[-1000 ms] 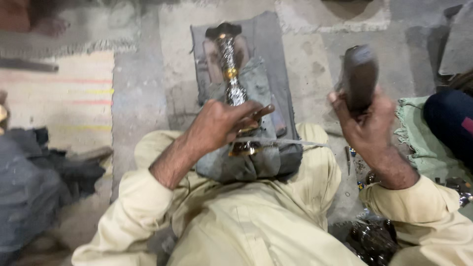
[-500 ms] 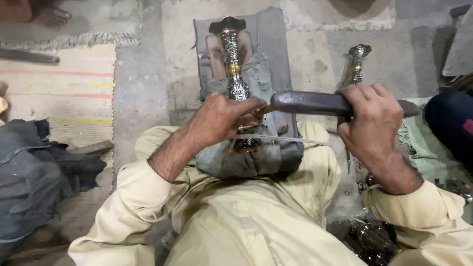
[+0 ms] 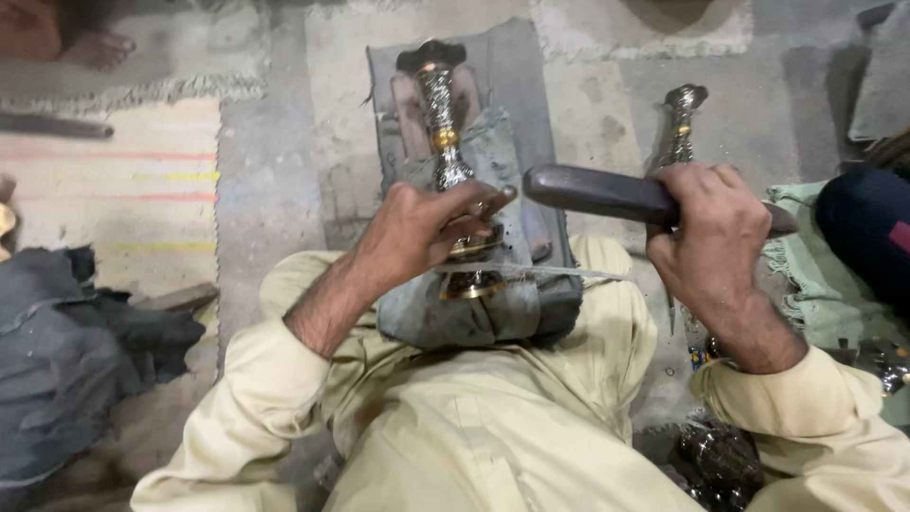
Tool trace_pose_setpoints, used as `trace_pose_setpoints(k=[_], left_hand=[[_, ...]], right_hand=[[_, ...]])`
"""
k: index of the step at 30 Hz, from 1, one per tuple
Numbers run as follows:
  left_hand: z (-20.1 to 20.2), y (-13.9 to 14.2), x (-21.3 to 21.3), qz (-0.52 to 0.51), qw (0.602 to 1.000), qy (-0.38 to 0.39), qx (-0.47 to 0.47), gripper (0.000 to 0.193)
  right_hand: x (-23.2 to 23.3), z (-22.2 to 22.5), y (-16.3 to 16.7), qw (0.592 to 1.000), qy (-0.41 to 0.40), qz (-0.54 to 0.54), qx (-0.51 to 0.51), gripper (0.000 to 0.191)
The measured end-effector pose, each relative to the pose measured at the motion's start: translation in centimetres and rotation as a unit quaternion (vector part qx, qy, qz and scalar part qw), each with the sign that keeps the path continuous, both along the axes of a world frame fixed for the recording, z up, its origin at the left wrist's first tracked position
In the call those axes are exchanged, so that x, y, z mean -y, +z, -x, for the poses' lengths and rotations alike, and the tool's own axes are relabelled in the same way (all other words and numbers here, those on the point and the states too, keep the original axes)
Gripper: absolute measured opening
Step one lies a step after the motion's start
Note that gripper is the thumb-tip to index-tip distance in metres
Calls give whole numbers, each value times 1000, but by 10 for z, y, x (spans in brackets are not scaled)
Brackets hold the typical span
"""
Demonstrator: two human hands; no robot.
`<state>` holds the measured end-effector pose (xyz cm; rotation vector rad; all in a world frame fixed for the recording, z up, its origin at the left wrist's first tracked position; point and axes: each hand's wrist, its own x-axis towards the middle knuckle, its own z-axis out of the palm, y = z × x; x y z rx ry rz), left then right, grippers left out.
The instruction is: The person sits cross-legged on the floor with an ornate metal vase held against a lap cushion, and engraves decorative patterns into its surface using a small chisel struck by a wooden mallet. The person repositions the vase and the chisel repeatedly to work different areas of the pattern.
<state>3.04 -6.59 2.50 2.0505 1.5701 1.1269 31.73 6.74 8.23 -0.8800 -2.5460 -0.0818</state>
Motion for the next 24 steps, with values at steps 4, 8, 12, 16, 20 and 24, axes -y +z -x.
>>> trace_pose_setpoints(k=[4, 8, 12, 16, 20, 24], left_hand=[[-1, 2, 2, 47, 998, 37, 9, 32], [1, 4, 2, 4, 999, 28, 42, 35], [-3, 6, -1, -13, 999, 9, 49, 31], [-4, 9, -3, 18, 999, 8, -32, 34], [-8, 10, -2, -7, 999, -3, -51, 31], [-11, 8, -1, 24, 997, 12, -67, 32]], right_hand=[[2, 6, 6, 985, -57, 142, -83, 25], [-5, 7, 6, 994, -5, -22, 107, 35], [-13, 1, -2, 981, -38, 168, 91, 28], [-10, -1, -23, 971, -38, 233, -26, 27], [-3, -3, -39, 943, -44, 258, -204, 23], [-3, -9, -38, 998, -31, 27, -38, 31]])
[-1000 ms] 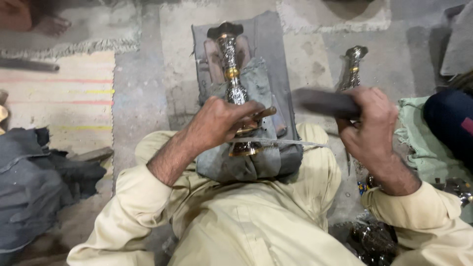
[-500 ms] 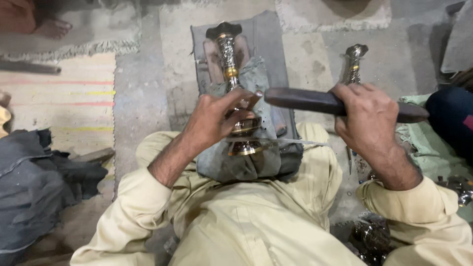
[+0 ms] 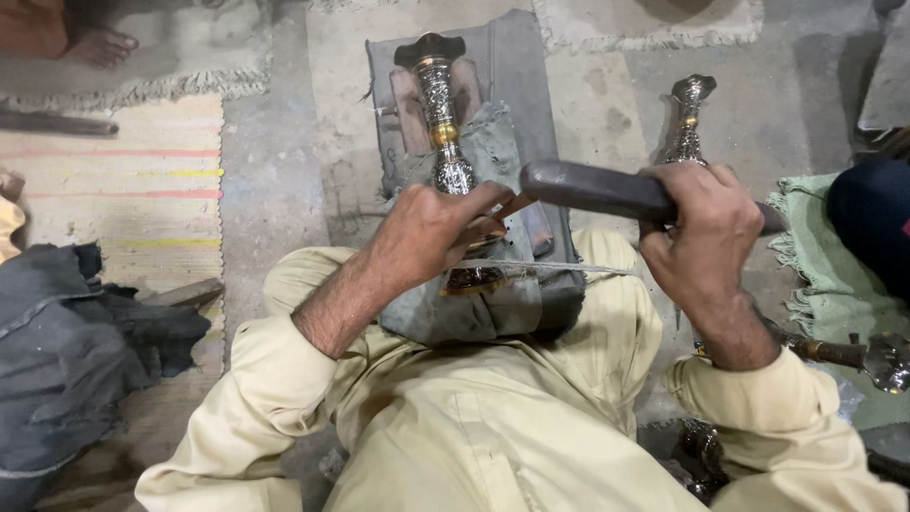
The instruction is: The person sits cross-legged on the floor with an ornate metal vase held against a lap cushion, and engraves decorative patterns into its surface using a small chisel struck by a wooden mallet. The person repositions the vase and the chisel repeatedly to work different areas of the pattern.
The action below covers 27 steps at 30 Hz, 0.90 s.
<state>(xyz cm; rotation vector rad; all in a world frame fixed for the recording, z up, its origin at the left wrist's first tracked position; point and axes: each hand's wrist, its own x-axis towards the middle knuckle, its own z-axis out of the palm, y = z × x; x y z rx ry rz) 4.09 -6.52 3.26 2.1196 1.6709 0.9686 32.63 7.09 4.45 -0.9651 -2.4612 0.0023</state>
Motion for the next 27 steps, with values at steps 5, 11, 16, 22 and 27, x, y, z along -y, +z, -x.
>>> trace_pose_setpoints(k=[5, 11, 16, 22, 27], left_hand=[[0, -4, -2, 0, 1000, -6, 1, 33], [1, -6, -2, -10, 1000, -3, -12, 35], [2, -4, -2, -1, 1000, 1, -23, 34], [3, -1, -2, -4, 1000, -11, -7, 34], [4, 1, -2, -4, 1000, -22, 1, 33]], right_hand=[[-7, 4, 8, 997, 47, 53, -34, 29], [-6, 2, 18, 998, 37, 54, -3, 34], [-6, 4, 11, 988, 15, 120, -93, 19], [-9, 4, 4, 968, -5, 196, -158, 14], [-7, 9, 6, 923, 28, 304, -233, 12]])
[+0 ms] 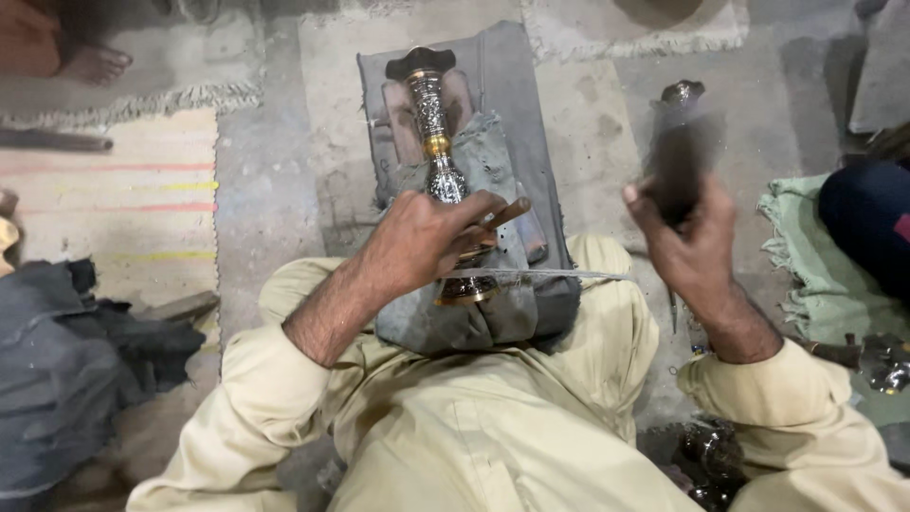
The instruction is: The person sits cross-legged on the floor with an ornate metal vase held against a lap cushion, and engraves decorative patterns into its surface using a small chisel struck by a wooden mallet. The person repositions the vase and the chisel repeatedly to work different areas of the pattern.
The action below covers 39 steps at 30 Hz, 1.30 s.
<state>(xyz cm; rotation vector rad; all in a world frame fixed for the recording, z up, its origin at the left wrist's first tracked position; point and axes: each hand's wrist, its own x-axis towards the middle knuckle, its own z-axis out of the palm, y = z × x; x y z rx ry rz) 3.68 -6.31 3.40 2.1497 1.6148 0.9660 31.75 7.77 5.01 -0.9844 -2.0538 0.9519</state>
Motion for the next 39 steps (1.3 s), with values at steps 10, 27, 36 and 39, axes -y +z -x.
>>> trace_pose_setpoints(k=[10, 27, 36, 39], left_hand=[[2, 1, -2, 86, 996, 13, -6, 31], [1, 7, 3, -50, 994, 29, 93, 37], [-4, 9, -9, 15, 1000, -1, -12, 33], [-6, 6, -7, 16, 999, -1, -27, 34]], right_hand=[[4, -1, 10, 947, -6, -247, 204, 23], [-1, 0, 18, 891, 26, -269, 365, 27], [12, 0, -15, 970, -16, -113, 214, 25], [15, 0, -26, 999, -14, 10, -48, 19]])
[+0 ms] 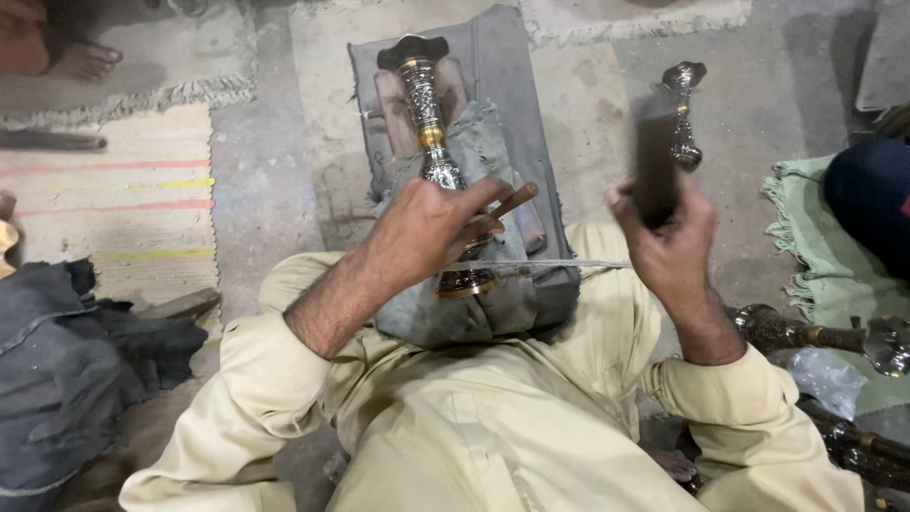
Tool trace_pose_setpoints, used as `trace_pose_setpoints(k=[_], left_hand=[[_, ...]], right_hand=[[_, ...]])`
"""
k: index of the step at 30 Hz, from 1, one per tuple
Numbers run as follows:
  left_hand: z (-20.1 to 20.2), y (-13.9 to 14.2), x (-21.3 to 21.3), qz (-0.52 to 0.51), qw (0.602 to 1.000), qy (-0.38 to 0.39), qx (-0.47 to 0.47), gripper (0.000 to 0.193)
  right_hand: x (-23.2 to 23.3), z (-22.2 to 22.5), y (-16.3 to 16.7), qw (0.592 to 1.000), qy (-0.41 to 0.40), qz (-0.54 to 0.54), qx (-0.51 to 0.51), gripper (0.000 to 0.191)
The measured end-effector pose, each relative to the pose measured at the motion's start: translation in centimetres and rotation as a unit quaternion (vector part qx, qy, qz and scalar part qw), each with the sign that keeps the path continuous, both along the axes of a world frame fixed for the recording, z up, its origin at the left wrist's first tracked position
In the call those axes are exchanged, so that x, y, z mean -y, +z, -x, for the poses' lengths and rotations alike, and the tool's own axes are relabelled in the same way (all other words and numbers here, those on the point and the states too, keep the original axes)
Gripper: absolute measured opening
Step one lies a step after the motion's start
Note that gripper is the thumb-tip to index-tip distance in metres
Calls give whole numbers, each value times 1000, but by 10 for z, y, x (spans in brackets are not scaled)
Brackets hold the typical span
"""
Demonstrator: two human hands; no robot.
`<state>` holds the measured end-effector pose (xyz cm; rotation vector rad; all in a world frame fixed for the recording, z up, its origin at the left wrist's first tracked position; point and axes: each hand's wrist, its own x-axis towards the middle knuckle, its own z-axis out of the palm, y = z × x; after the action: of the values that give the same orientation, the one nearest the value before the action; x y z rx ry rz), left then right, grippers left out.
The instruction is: The person sits cross-legged on the floor with an ornate metal vase held against a lap cushion, and engraves decorative patterns into its surface using a small chisel struck by a wooden mallet. The person repositions the vase and the chisel repeatedly to work different areas of the pattern.
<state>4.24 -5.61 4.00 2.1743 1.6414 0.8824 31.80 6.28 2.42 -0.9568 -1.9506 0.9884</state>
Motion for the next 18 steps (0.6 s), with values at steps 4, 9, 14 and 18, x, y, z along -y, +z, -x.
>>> trace_pose_setpoints(k=[4, 9, 14, 18], left_hand=[[-2, -1, 0, 17, 1000, 10, -16, 32], [-4, -1, -1, 31, 999, 20, -11, 34], [-2, 0, -1, 18, 1000, 13, -7, 35], [-2, 0, -2, 11, 1000, 5, -14, 34]], right_hand=[[-4, -7, 3, 936, -33, -272, 219, 25], [-10, -9, 10, 936, -12, -237, 262, 27], [-14, -15, 9, 936, 9, -264, 232, 27], [-15, -15, 1, 999, -2, 25, 22, 15]])
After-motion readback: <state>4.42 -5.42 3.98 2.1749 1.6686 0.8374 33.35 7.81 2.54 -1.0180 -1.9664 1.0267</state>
